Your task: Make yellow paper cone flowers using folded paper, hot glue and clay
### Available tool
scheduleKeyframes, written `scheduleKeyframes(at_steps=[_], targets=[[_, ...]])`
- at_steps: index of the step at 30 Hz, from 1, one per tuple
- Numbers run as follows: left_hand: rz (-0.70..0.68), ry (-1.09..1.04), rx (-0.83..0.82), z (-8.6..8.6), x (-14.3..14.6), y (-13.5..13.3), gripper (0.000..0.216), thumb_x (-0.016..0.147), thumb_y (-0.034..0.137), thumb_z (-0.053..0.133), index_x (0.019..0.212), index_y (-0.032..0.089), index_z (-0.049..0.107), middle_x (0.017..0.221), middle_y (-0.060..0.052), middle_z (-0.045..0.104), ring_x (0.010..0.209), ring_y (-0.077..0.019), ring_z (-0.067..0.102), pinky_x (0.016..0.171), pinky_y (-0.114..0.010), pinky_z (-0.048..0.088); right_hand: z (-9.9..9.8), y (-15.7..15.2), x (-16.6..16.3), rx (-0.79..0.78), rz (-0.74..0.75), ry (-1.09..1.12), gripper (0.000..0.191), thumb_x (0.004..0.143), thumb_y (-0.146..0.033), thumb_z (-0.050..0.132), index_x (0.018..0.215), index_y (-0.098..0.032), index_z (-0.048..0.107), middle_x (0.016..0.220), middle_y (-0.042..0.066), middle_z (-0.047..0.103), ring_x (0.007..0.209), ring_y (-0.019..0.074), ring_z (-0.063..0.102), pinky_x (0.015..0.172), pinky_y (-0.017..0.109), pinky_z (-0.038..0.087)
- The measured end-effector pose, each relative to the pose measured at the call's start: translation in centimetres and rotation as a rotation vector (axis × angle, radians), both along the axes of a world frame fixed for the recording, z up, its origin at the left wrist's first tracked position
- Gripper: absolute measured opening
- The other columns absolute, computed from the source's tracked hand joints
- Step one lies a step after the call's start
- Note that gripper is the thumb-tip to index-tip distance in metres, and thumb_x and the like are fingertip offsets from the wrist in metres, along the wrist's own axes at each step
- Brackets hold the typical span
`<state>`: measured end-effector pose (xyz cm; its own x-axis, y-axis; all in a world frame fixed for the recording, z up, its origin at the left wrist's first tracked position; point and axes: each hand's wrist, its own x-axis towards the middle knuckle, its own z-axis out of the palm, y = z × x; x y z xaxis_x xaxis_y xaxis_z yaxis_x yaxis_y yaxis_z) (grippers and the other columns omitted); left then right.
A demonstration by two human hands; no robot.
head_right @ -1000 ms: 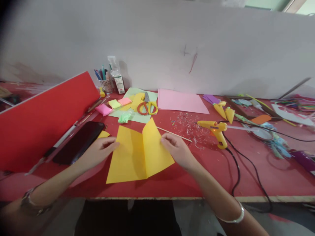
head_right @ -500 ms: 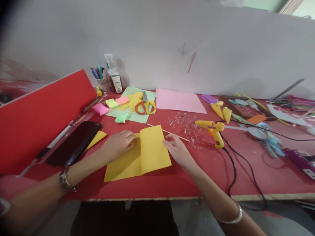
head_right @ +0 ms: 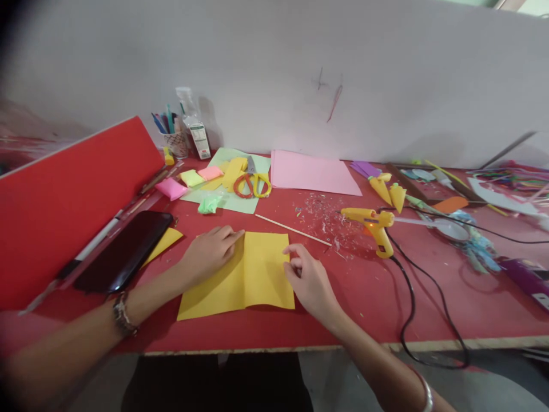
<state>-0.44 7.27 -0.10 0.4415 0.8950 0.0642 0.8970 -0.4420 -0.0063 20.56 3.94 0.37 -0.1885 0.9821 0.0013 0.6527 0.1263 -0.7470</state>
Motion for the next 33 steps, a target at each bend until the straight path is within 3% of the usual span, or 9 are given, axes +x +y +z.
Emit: scheduleKeyframes(at_steps=[6, 17, 20, 25, 29, 33], targets=[[-0.033, 0.102, 0.022, 0.2, 0.4, -0.2, 0.038, 0.082, 0.01, 0.034, 0.119, 0.01, 0.044, 0.095, -0.01, 0.058, 0.087, -0.0228, 0.054, 0.06, -0.031, 0.043, 0.3, -0.7, -0.7, 0.084, 0.023, -0.163, 0.007, 0.075, -0.02, 0.037, 0.072, -0.02, 0.044, 0.045, -0.008, 0.029, 0.04, 0.0088, 0.031, 0.044, 0.02, 0.022], [-0.023, 0.056, -0.01, 0.0, 0.4, -0.1, 0.037, 0.084, 0.01, 0.03, 0.118, 0.01, 0.044, 0.094, -0.012, 0.057, 0.087, -0.0235, 0.053, 0.061, -0.032, 0.043, -0.1, -1.2, 0.1, 0.106, -0.019, -0.185, 0.009, 0.071, -0.018, 0.038, 0.067, -0.021, 0.045, 0.044, -0.006, 0.032, 0.04, 0.01, 0.033, 0.044, 0.021, 0.023], [0.007, 0.044, -0.049, 0.2, 0.3, -0.7, 0.038, 0.085, 0.015, 0.03, 0.121, 0.01, 0.041, 0.097, -0.013, 0.056, 0.09, -0.0251, 0.052, 0.065, -0.036, 0.043, -0.1, -1.5, 0.4, 0.102, -0.044, -0.151, 0.007, 0.074, -0.022, 0.039, 0.071, -0.021, 0.045, 0.046, -0.006, 0.033, 0.041, 0.0104, 0.034, 0.045, 0.021, 0.025], [-0.035, -0.133, -0.094, 0.0, -0.2, -2.9, 0.051, 0.084, 0.038, 0.035, 0.129, 0.015, 0.03, 0.116, -0.014, 0.046, 0.104, -0.0278, 0.042, 0.084, -0.045, 0.037, -0.1, -1.8, 0.6, -0.026, -0.004, -0.044, 0.015, 0.079, -0.035, 0.039, 0.084, -0.021, 0.042, 0.05, -0.007, 0.036, 0.046, 0.0113, 0.037, 0.048, 0.022, 0.029], [-0.04, -0.169, -0.141, -0.5, -0.6, -3.9, 0.044, 0.085, 0.039, 0.03, 0.125, 0.023, 0.038, 0.124, -0.012, 0.041, 0.114, -0.0278, 0.034, 0.093, -0.05, 0.028, -0.3, -2.5, 0.8, -0.063, 0.003, -0.027, 0.014, 0.08, -0.033, 0.038, 0.086, -0.021, 0.041, 0.048, -0.007, 0.038, 0.048, 0.0122, 0.039, 0.052, 0.023, 0.032], [-0.039, -0.145, -0.155, -0.8, -0.5, -3.8, 0.045, 0.085, 0.04, 0.028, 0.127, 0.026, 0.034, 0.132, -0.011, 0.035, 0.122, -0.0279, 0.027, 0.097, -0.056, 0.019, -0.6, -3.1, 0.9, -0.041, -0.084, 0.061, 0.014, 0.078, -0.033, 0.041, 0.085, -0.021, 0.041, 0.054, -0.005, 0.045, 0.054, 0.0126, 0.045, 0.056, 0.024, 0.036]])
